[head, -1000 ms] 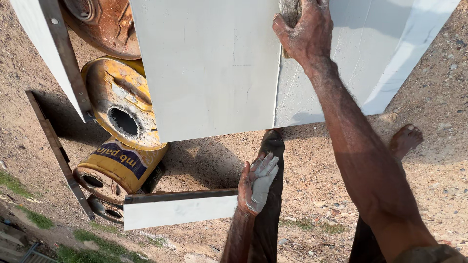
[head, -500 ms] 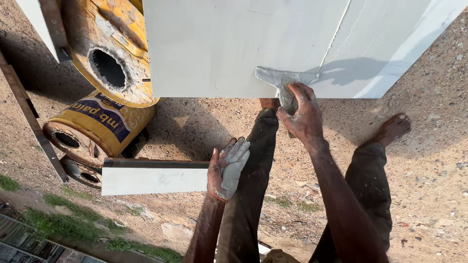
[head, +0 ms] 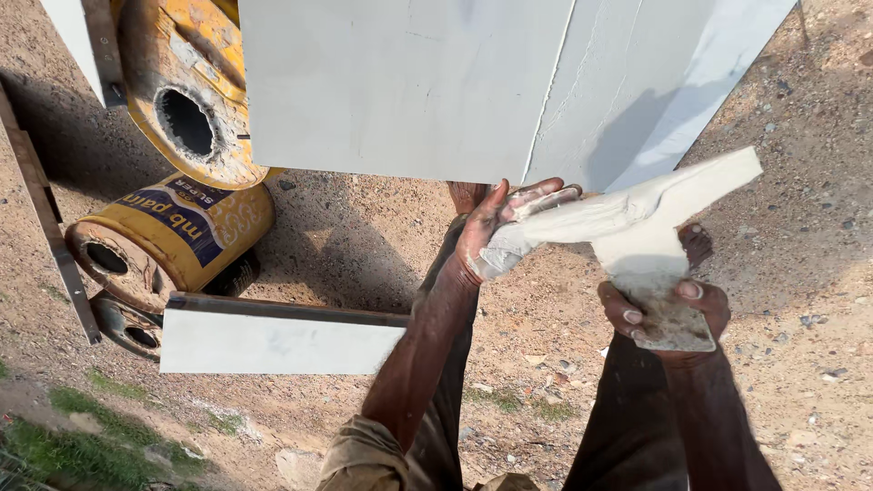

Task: The person applies a gray cement-like paste to the surface of white rectangular panels using a trowel. They repeatedly scoop paste from a container and spread it evenly across the panel surface. The person then walks to a mixing station and scoops more paste from a basin.

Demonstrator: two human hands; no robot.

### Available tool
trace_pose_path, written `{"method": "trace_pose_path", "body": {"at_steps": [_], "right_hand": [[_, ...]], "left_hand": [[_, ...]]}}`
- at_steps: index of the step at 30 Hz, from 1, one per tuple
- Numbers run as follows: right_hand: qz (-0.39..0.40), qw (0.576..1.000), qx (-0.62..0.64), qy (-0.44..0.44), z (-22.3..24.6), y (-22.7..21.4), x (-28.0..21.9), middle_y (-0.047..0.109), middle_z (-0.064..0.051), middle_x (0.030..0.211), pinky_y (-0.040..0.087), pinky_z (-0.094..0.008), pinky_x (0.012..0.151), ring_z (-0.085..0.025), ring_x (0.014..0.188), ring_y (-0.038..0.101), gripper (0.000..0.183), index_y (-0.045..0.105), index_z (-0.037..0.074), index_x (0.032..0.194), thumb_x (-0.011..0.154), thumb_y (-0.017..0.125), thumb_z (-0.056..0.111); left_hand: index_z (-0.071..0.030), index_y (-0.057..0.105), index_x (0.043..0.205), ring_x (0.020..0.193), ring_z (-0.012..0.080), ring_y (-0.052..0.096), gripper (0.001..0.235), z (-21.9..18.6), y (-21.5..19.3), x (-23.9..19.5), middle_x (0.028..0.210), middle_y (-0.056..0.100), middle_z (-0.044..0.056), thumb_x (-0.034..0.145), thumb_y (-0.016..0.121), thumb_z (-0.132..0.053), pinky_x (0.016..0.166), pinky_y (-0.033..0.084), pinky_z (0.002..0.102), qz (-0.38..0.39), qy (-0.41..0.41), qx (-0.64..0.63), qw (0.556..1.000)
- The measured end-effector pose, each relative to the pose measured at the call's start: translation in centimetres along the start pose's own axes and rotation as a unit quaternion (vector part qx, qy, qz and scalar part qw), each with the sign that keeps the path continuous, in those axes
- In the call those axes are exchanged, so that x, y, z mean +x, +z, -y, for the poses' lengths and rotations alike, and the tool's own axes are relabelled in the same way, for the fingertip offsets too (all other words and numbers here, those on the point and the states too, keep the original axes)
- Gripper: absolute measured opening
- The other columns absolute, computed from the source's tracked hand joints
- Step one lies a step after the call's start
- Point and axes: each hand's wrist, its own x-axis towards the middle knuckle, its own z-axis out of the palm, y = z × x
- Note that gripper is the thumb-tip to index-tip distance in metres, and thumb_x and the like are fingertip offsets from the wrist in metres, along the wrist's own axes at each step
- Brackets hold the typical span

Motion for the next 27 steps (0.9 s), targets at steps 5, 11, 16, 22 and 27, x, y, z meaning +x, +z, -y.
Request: {"method": "trace_pose_path", "body": {"at_steps": [5,11,16,22,27], "right_hand": [[-0.062,0.92,-0.377,-0.086,3.7,3.4,-2.9,0.063,-0.02,0.11,0.057,-0.034,0.076,-0.024,0.093,0.062,0.071,0.041,-0.002,0.152,0.091,0.071,0.02],[-0.054,0.601,-0.771,-0.205,0.5,2.5,-4.5,0.04,-0.019,0.157,0.046,-0.048,0.114,-0.038,0.142,0.047,0.085,0.042,0.01,0.153,0.074,0.074,0.007],[-0.11,0.739,-0.665,0.002,3.2,-2.2,-7.2,0.044,-0.014,0.154,0.057,-0.036,0.093,-0.024,0.12,0.061,0.073,0.041,0.011,0.153,0.085,0.069,0.008],[-0.235,0.948,-0.209,-0.046,7.5,-2.9,-9.4,0.052,-0.003,0.109,0.044,-0.022,0.045,-0.012,0.073,0.053,0.081,0.03,0.019,0.161,0.085,0.06,0.016],[-0.172,0.966,-0.169,0.095,9.8,-1.2,-9.5,0.052,-0.007,0.095,0.041,-0.022,0.04,-0.013,0.067,0.047,0.076,0.041,0.007,0.158,0.086,0.066,0.015]], "left_hand": [[0.012,0.034,0.161,0.152,0.04,0.043,0.073,8.0,4.4,3.7,0.164,0.04,0.03,0.119,0.043,-0.047,0.128,0.042,0.049,0.004,0.054,-0.251,0.967],[0.006,0.032,0.155,0.147,0.0381,0.041,0.086,11.8,8.6,8.0,0.157,0.041,0.026,0.103,0.041,-0.062,0.123,0.037,0.05,-0.105,0.241,-0.004,0.965],[0.006,0.031,0.158,0.152,0.0341,0.039,0.089,10.0,10.9,5.9,0.16,0.042,0.025,0.105,0.033,-0.066,0.129,0.032,0.047,-0.036,0.223,0.011,0.974],[-0.001,0.028,0.164,0.153,0.0308,0.04,0.106,11.5,10.1,7.3,0.163,0.041,0.017,0.095,0.023,-0.081,0.13,0.031,0.048,-0.02,-0.011,0.321,0.947],[-0.003,0.031,0.161,0.146,0.0312,0.044,0.102,12.8,9.4,9.8,0.157,0.045,0.018,0.093,0.021,-0.079,0.123,0.036,0.048,0.011,-0.07,0.279,0.958]]}}
